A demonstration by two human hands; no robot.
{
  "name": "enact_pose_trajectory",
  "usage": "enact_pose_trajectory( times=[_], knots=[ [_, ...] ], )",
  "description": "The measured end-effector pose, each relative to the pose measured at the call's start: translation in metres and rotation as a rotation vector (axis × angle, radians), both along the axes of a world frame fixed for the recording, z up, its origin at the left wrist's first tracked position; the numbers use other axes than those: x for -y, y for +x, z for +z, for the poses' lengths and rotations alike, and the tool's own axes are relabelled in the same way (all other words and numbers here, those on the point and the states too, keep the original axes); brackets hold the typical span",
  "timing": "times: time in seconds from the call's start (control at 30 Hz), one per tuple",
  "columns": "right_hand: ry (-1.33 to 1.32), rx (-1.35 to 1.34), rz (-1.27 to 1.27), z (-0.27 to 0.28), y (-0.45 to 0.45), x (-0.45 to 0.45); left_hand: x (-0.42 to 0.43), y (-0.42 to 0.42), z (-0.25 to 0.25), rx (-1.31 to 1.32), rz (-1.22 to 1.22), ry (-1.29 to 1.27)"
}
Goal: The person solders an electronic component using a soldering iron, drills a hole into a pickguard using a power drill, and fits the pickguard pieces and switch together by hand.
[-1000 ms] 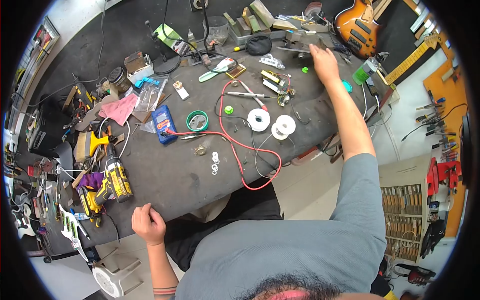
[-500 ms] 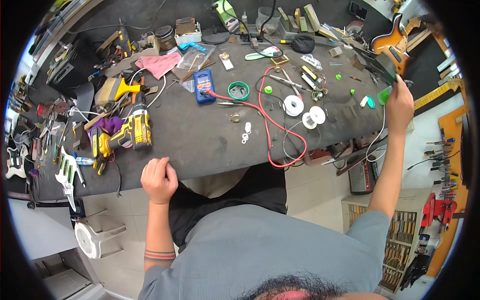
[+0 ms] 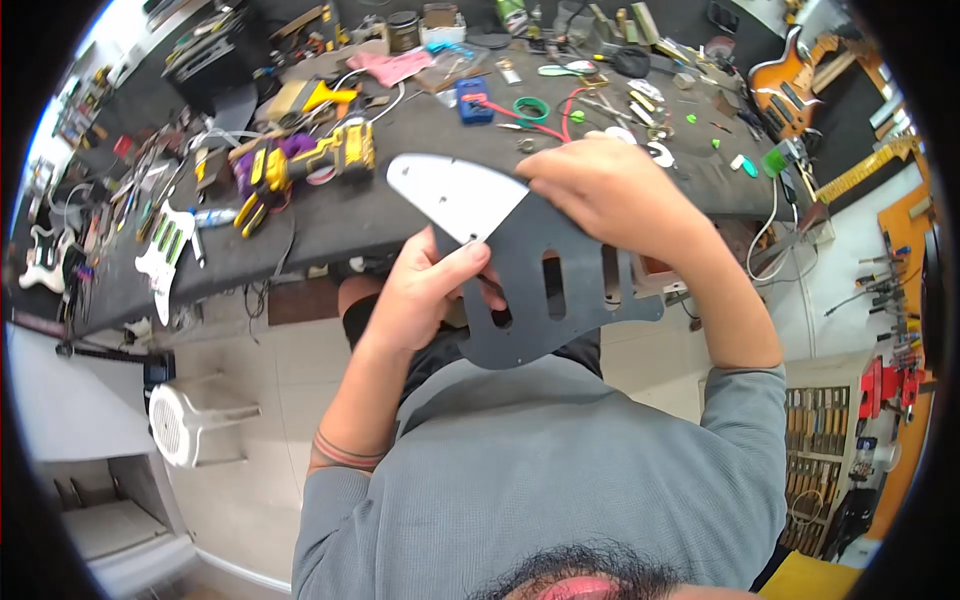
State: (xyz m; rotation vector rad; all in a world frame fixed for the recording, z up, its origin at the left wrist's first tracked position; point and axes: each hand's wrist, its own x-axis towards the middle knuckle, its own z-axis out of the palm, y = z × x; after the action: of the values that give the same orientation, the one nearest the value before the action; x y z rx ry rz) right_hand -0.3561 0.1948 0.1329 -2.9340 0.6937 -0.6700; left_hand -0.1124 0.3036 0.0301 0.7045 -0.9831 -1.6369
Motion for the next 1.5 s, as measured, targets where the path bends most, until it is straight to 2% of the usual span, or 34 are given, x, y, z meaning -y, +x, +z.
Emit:
enact_pose_trajectory(
  times=[0.07, 0.13, 0.23, 0.37, 0.47, 0.53, 0.6, 0.67, 0.73, 0.77, 0.9, 0.97, 1.07, 1.1, 1.2, 1.33, 1.37, 1.4, 1.47, 1.5],
  knots=[
    [-0.004, -0.009, 0.13, -0.022, 0.023, -0.008, -0.021, -0.002, -0.008, -0.038, 0.168, 0.049],
    [0.062, -0.168, 0.079, -0.034, 0.038, -0.013, -0.039, 0.004, -0.022, -0.096, 0.284, 0.07],
    [-0.187, 0.083, 0.135, -0.046, 0.054, -0.018, -0.061, 0.017, -0.04, -0.208, 0.431, 0.092],
    [-0.154, 0.361, 0.025, -0.048, 0.048, -0.018, -0.089, 0.04, -0.041, -0.252, 0.662, 0.029],
    [0.186, 0.69, -0.113, -0.089, 0.039, -0.014, -0.106, 0.055, -0.055, -0.244, 0.713, -0.017],
    [0.745, 0.971, -0.232, -0.143, 0.046, -0.028, -0.106, 0.05, -0.061, -0.295, 0.79, -0.006],
    [1.202, 0.728, -0.089, -0.153, 0.051, -0.055, -0.097, 0.036, -0.061, -0.343, 0.868, 0.034],
    [1.666, 0.725, 0.25, -0.172, 0.064, -0.074, -0.088, 0.025, -0.063, -0.345, 0.86, 0.058],
    [1.506, 0.756, 0.055, -0.164, 0.079, -0.093, -0.078, 0.022, -0.072, -0.313, 0.767, 0.056],
    [1.416, 0.77, 0.04, -0.173, 0.079, -0.088, -0.073, 0.025, -0.076, -0.281, 0.708, 0.058],
    [1.404, 0.828, -0.072, -0.176, 0.071, -0.066, -0.059, 0.026, -0.069, -0.186, 0.633, 0.075],
    [1.483, 0.858, -0.105, -0.177, 0.069, -0.065, -0.057, 0.03, -0.076, -0.138, 0.581, 0.079],
    [1.283, 0.803, -0.171, -0.193, 0.069, -0.052, -0.051, 0.026, -0.083, -0.11, 0.618, 0.16],
    [1.249, 0.869, -0.141, -0.195, 0.071, -0.05, -0.049, 0.027, -0.088, -0.087, 0.616, 0.177],
    [1.423, 0.774, -0.234, -0.172, 0.067, -0.041, -0.047, 0.033, -0.099, -0.181, 0.571, 0.214],
    [1.305, 0.367, -0.392, -0.162, 0.049, -0.017, -0.042, 0.036, -0.104, -0.139, 0.506, 0.215],
    [1.205, 0.187, -0.489, -0.137, 0.047, -0.013, -0.041, 0.037, -0.107, -0.123, 0.495, 0.236],
    [1.059, 0.139, -0.533, -0.132, 0.038, -0.006, -0.039, 0.037, -0.108, -0.135, 0.487, 0.247],
    [0.727, 0.269, -0.585, -0.124, 0.02, 0.022, -0.033, 0.034, -0.107, -0.162, 0.475, 0.27],
    [0.659, 0.335, -0.583, -0.117, 0.013, 0.045, -0.03, 0.031, -0.108, -0.164, 0.476, 0.278]
  ],
)
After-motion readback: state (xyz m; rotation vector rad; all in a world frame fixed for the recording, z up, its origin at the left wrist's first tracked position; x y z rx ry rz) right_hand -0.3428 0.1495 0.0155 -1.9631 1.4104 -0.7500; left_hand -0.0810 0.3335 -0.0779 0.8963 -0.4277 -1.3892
